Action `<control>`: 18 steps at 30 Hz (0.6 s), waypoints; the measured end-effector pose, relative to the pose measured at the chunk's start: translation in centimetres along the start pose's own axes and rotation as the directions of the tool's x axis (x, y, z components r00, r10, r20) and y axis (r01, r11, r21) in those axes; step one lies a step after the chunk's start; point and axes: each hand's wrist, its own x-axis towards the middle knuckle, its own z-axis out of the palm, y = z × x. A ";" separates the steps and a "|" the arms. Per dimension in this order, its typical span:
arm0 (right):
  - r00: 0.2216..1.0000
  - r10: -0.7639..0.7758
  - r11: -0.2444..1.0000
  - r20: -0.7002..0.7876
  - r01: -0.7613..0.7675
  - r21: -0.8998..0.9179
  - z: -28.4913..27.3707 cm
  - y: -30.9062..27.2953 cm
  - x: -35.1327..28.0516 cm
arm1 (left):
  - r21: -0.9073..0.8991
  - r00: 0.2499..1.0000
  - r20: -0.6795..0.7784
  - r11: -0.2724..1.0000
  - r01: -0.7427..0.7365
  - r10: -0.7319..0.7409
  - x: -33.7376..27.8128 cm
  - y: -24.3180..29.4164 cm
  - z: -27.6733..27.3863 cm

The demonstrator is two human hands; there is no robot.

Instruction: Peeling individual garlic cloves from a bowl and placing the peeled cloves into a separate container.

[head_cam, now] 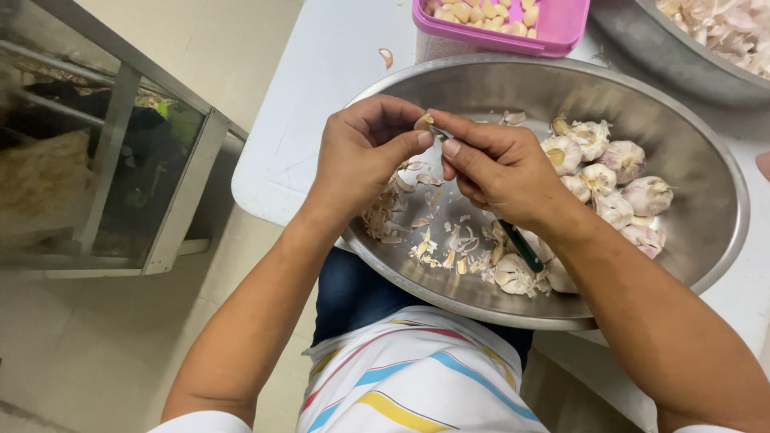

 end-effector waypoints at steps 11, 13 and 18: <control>0.999 0.043 0.995 -0.011 -0.041 0.085 0.6 -0.3 -0.3 | 0.147 0.986 -0.020 0.976 -0.160 0.164 -1.1 1.4 0.6; 0.999 0.047 0.995 -0.015 -0.046 0.092 0.6 -0.2 -0.3 | 0.175 0.982 -0.019 0.968 -0.182 0.188 -1.1 1.4 0.7; 0.998 0.063 0.990 -0.020 -0.060 0.129 0.9 -0.5 -0.5 | 0.183 0.971 -0.007 0.955 -0.232 0.237 -1.2 1.4 0.6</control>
